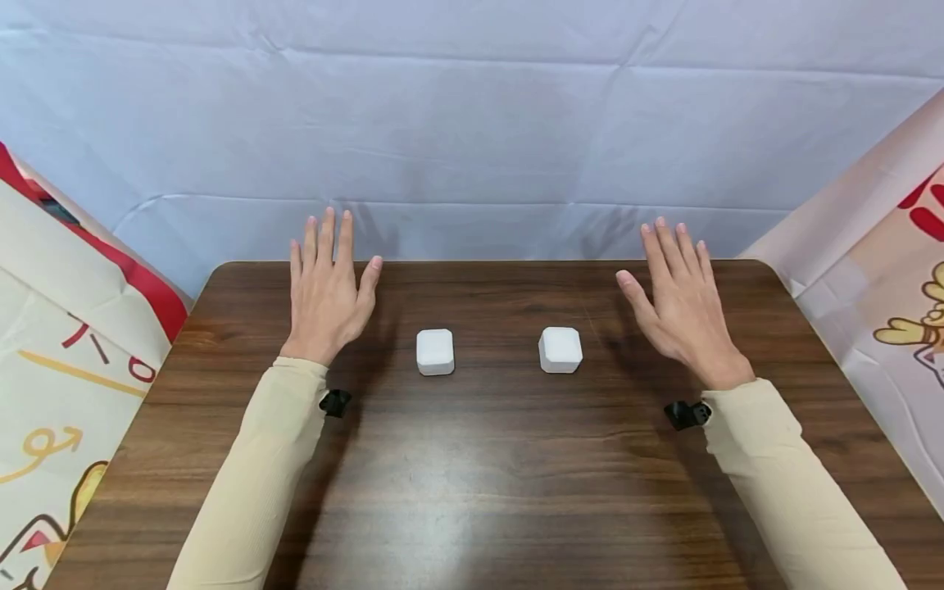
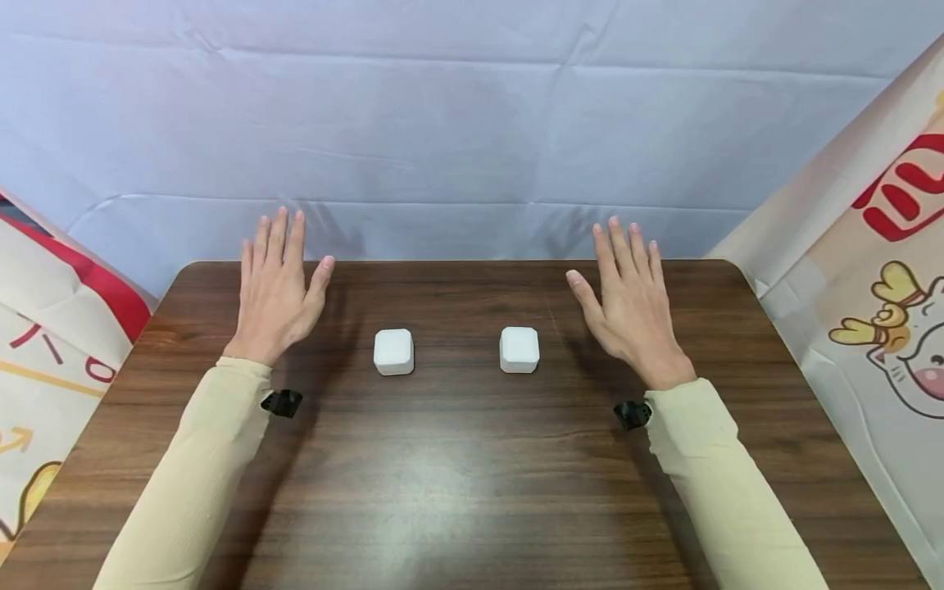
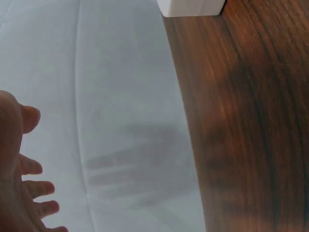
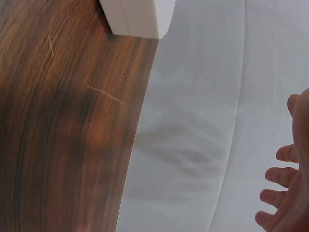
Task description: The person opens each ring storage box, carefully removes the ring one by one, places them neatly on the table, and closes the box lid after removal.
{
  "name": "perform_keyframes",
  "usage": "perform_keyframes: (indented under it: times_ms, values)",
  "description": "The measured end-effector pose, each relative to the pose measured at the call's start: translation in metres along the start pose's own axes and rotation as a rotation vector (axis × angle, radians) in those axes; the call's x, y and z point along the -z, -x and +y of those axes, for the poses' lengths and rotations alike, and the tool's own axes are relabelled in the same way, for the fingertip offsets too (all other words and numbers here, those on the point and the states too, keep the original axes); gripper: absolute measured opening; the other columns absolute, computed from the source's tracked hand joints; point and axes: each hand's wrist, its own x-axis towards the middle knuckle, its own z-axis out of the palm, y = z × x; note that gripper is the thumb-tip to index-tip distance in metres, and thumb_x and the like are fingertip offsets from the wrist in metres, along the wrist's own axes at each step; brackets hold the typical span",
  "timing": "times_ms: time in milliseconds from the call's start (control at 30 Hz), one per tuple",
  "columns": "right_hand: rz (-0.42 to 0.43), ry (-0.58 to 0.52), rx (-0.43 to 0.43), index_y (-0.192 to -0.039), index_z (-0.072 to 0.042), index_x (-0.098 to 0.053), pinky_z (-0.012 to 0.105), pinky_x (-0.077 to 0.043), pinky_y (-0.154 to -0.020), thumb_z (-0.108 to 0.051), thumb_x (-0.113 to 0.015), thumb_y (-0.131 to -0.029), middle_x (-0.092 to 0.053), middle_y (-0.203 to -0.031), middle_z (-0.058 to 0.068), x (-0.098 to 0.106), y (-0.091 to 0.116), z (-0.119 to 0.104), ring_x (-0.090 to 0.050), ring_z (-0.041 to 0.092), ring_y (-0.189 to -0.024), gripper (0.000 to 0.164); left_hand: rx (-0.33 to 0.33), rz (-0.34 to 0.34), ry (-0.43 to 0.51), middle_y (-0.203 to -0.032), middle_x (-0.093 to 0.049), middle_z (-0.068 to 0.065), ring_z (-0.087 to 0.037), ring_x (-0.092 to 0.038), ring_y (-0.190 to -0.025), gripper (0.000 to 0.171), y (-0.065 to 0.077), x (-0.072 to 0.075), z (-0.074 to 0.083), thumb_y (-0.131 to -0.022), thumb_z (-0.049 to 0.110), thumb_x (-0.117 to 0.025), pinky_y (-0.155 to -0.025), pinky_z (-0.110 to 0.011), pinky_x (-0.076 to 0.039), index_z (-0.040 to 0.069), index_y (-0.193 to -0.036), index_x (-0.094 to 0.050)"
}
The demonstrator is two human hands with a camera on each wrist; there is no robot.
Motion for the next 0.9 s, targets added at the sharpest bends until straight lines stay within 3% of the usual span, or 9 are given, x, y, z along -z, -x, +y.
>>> perform_keyframes:
  times_ms: [133,267,467,667,900]
  values:
    - [0.041,-0.087,0.019,-0.159,-0.003,-0.029,0.049,-0.010,-0.123,-0.044,-0.044,-0.108,-0.026,-0.164,0.019,0.000,0.002,-0.006,-0.018,0.038,-0.152,0.068,-0.017,0.024,0.062,-0.163,-0.024,-0.023,-0.039,-0.016,-0.152,0.071,0.003,-0.001,0.000,-0.107,0.042,-0.044,-0.122,-0.052,-0.009,0.002,-0.161,-0.021]
    - [0.080,-0.167,0.008,-0.156,-0.005,-0.037,0.056,-0.025,-0.117,-0.039,-0.051,-0.106,-0.037,-0.159,0.019,0.001,0.007,-0.014,-0.032,0.040,-0.146,0.062,-0.004,0.007,0.144,-0.156,-0.036,-0.025,-0.042,-0.030,-0.146,0.067,0.007,-0.002,0.002,-0.106,0.037,-0.052,-0.118,-0.054,-0.023,0.000,-0.157,-0.030]
    - [0.124,-0.271,0.028,-0.150,-0.005,-0.049,0.062,-0.033,-0.108,-0.029,-0.062,-0.102,-0.049,-0.149,0.021,0.000,0.012,-0.026,-0.043,0.043,-0.136,0.055,0.035,-0.080,0.324,-0.145,-0.050,-0.020,-0.038,-0.043,-0.136,0.059,0.014,-0.005,0.001,-0.105,0.033,-0.056,-0.109,-0.056,-0.035,0.002,-0.152,-0.042]
    - [0.144,-0.333,0.066,-0.144,-0.006,-0.056,0.062,-0.038,-0.103,-0.021,-0.068,-0.098,-0.057,-0.142,0.019,-0.006,0.018,-0.037,-0.050,0.040,-0.131,0.050,0.016,-0.175,0.492,-0.138,-0.056,-0.017,-0.035,-0.052,-0.127,0.057,0.023,-0.014,0.000,-0.102,0.035,-0.062,-0.104,-0.052,-0.041,0.004,-0.148,-0.049]
    - [0.125,-0.371,0.090,-0.140,-0.006,-0.060,0.058,-0.044,-0.099,-0.016,-0.073,-0.095,-0.062,-0.136,0.015,-0.015,0.025,-0.050,-0.057,0.036,-0.125,0.048,0.011,-0.343,0.548,-0.140,-0.057,-0.012,-0.035,-0.056,-0.125,0.065,0.037,-0.030,0.000,-0.097,0.049,-0.066,-0.101,-0.051,-0.046,0.009,-0.147,-0.052]
